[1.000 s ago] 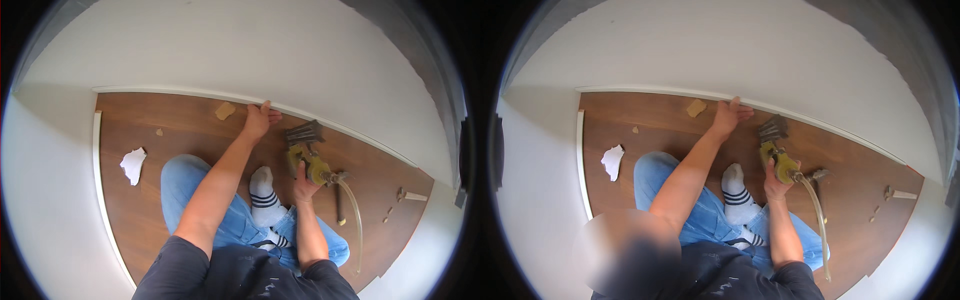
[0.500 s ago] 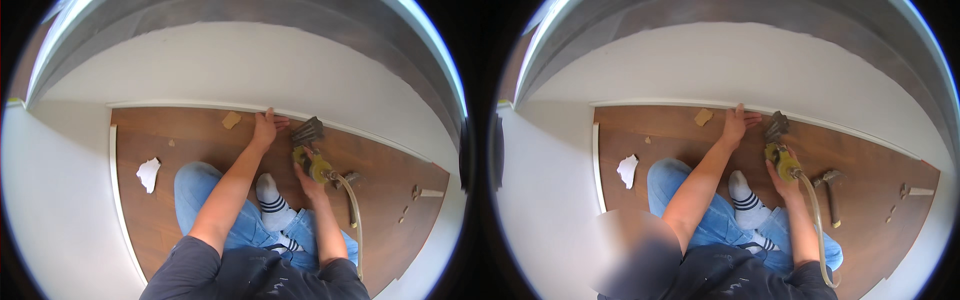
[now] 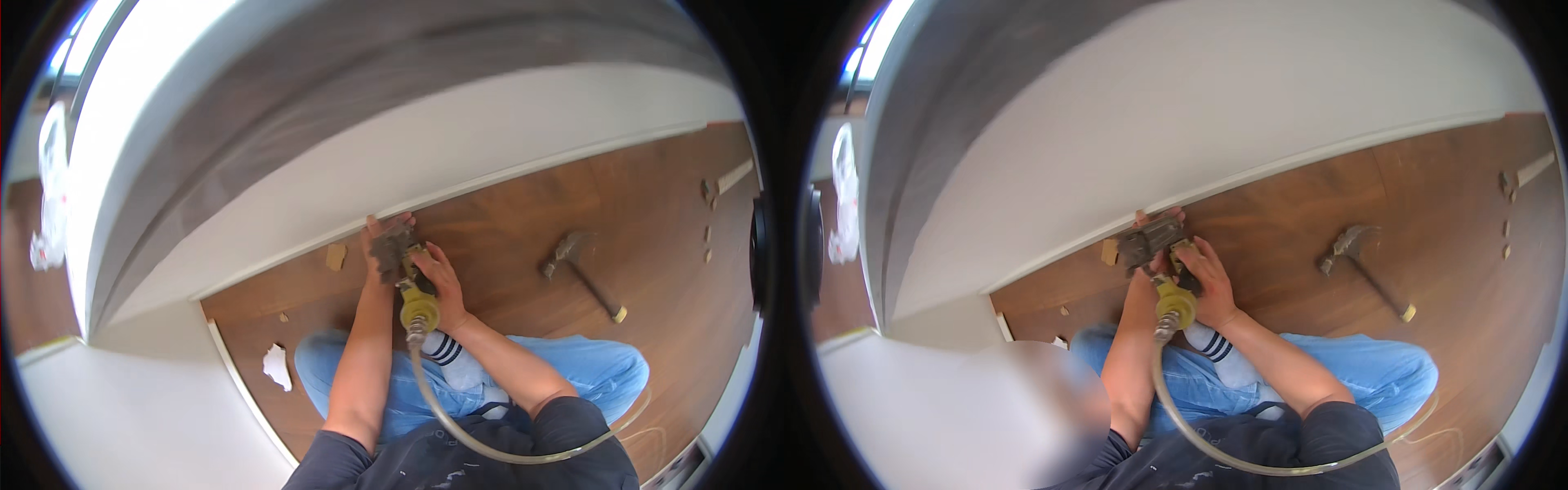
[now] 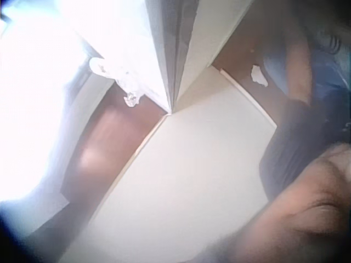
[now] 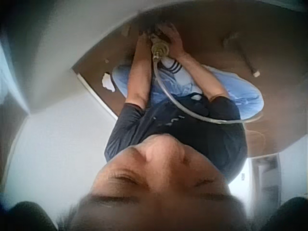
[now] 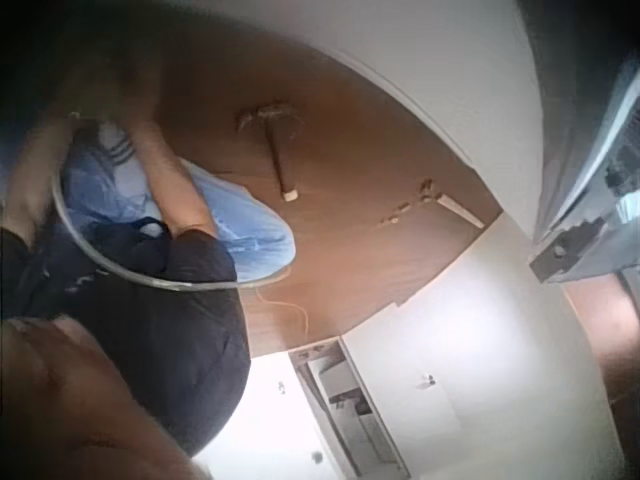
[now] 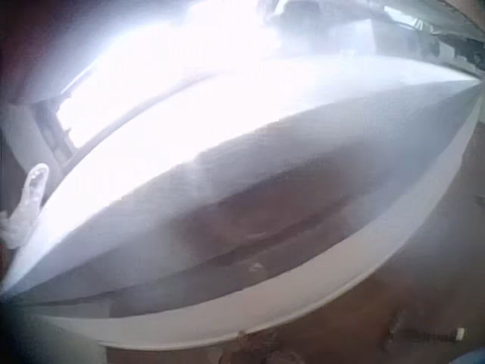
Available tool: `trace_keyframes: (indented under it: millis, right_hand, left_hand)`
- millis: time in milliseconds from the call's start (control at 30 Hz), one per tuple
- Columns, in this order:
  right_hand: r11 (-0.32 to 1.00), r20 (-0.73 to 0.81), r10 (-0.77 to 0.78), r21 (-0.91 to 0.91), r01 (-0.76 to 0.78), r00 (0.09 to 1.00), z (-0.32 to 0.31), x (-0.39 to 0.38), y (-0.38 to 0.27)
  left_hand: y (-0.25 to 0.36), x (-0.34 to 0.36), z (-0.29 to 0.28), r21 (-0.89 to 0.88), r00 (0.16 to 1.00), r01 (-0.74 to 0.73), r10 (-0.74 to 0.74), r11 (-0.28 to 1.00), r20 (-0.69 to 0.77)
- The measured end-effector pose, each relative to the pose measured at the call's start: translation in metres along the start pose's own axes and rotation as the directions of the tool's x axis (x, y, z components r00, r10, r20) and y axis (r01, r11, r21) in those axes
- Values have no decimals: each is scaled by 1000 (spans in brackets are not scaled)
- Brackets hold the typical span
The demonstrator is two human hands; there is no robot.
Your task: Installing white baseboard along a wall using a hammer and a pneumatic nail gun.
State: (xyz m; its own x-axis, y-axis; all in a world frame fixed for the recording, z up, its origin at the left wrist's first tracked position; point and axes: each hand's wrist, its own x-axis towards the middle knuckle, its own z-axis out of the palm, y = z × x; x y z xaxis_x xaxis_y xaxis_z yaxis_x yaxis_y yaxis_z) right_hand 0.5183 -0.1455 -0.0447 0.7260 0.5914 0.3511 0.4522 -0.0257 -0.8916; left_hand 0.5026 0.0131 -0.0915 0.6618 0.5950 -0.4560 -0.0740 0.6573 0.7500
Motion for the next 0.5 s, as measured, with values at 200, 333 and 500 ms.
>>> trace_keyframes:
  millis: [200,333,500]
  right_hand:
    - [990,-4,140,-12,-140,990,4,-1,-16]
    - [984,-3,171,-49,-171,985,5,-8,-11]
    - [984,-18,170,-50,-171,985,5,-4,-11]
  left_hand:
    - [7,-1,-12,8,999,24,-25,1000,29]
    - [13,-4,7,66,997,68,-66,995,-39]
    - [17,-8,14,174,995,50,-34,983,-93]
